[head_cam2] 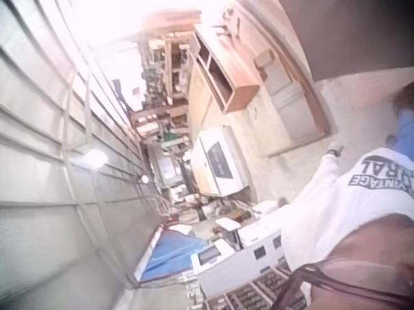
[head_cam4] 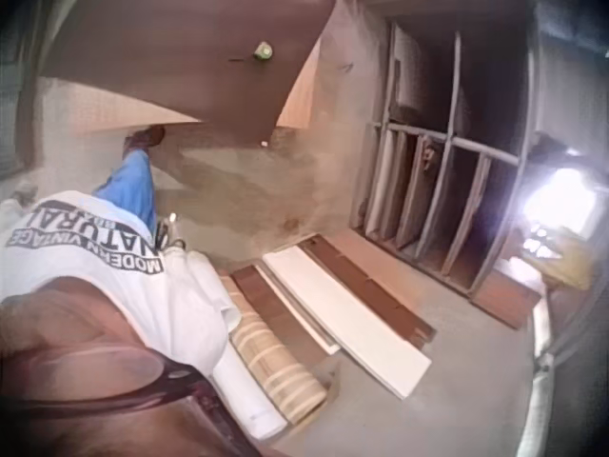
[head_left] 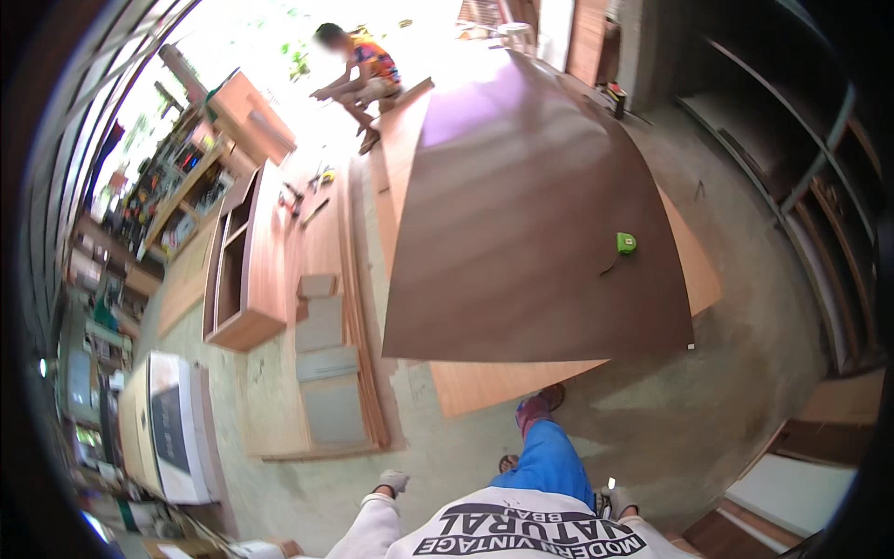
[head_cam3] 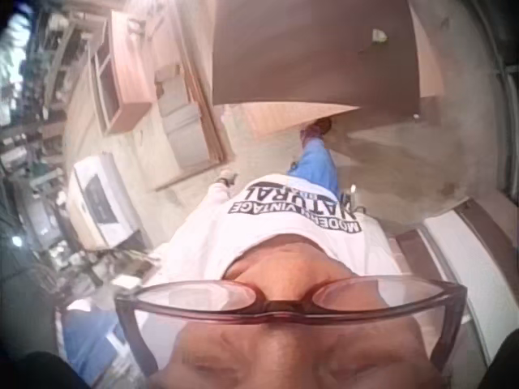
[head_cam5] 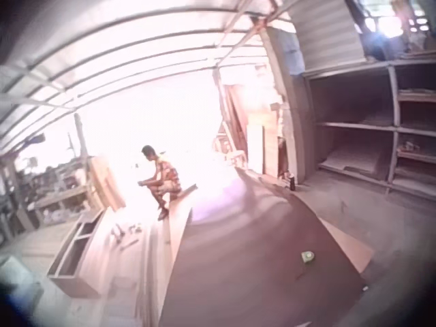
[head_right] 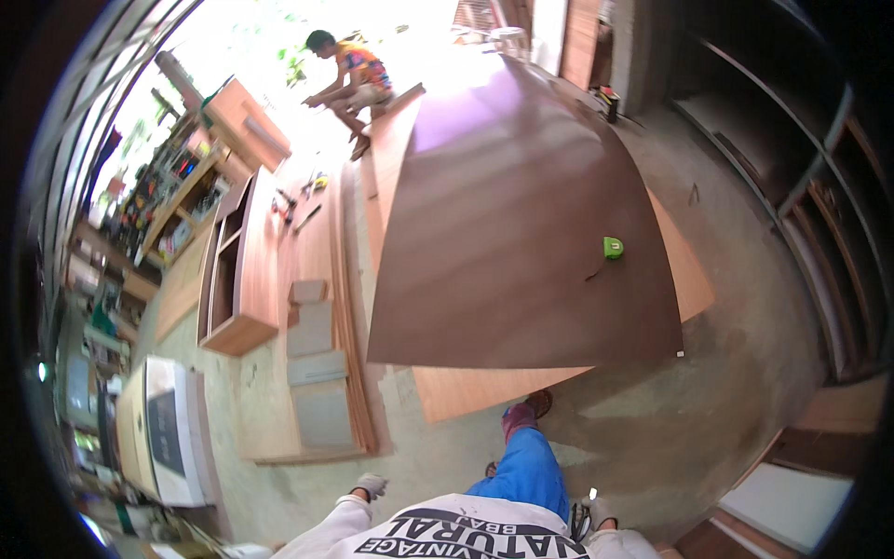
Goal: The person measures a large brown laminate sheet using a tape measure and a pencil, then uses a wooden board as a straight edge to cut a line across the sheet with a utility knife.
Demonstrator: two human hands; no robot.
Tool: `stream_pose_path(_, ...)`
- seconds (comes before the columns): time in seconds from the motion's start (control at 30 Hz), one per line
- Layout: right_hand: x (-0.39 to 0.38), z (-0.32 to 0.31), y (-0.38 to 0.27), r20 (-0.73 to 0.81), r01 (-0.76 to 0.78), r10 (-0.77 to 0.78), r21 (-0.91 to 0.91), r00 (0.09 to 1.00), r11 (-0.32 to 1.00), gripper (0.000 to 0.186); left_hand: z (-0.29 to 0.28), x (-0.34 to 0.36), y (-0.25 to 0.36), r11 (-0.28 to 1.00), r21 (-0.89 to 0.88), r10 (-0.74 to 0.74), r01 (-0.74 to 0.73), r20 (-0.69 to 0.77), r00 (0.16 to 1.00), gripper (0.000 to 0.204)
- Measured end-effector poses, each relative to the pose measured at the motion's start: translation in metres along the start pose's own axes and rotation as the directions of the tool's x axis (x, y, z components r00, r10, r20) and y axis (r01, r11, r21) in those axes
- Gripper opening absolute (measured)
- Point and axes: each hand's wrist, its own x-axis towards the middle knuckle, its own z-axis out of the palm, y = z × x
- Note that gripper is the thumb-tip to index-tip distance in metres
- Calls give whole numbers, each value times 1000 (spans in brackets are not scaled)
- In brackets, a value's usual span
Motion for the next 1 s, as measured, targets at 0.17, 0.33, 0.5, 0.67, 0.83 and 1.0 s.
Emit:
stream_pose_path(0.17,7,-66,-22,54,-134,135,-12,989,991,10,115,-59,19,395,-911,-454,122,-78,888,29)
stream_pose_path(0.33,-13,-72,-74,194,17,-50,168,980,986,12,249,-104,71,797,-603,15,36,80,997,28)
stream_pose_path(0.5,-66,-46,-88,316,32,-104,225,943,974,15,299,-130,113,954,-172,259,-244,73,963,36)
stream_pose_path(0.67,-68,-97,-72,156,70,-163,477,974,876,17,202,-79,163,743,-652,-84,149,130,988,36)
stream_pose_path(0.83,-29,-146,-17,234,141,-231,348,944,927,19,110,-63,168,407,-913,-230,7,-95,969,30)
stream_pose_path(1.0,2,-237,41,222,102,-215,431,951,896,27,25,-41,234,315,-949,-115,-15,-54,992,20)
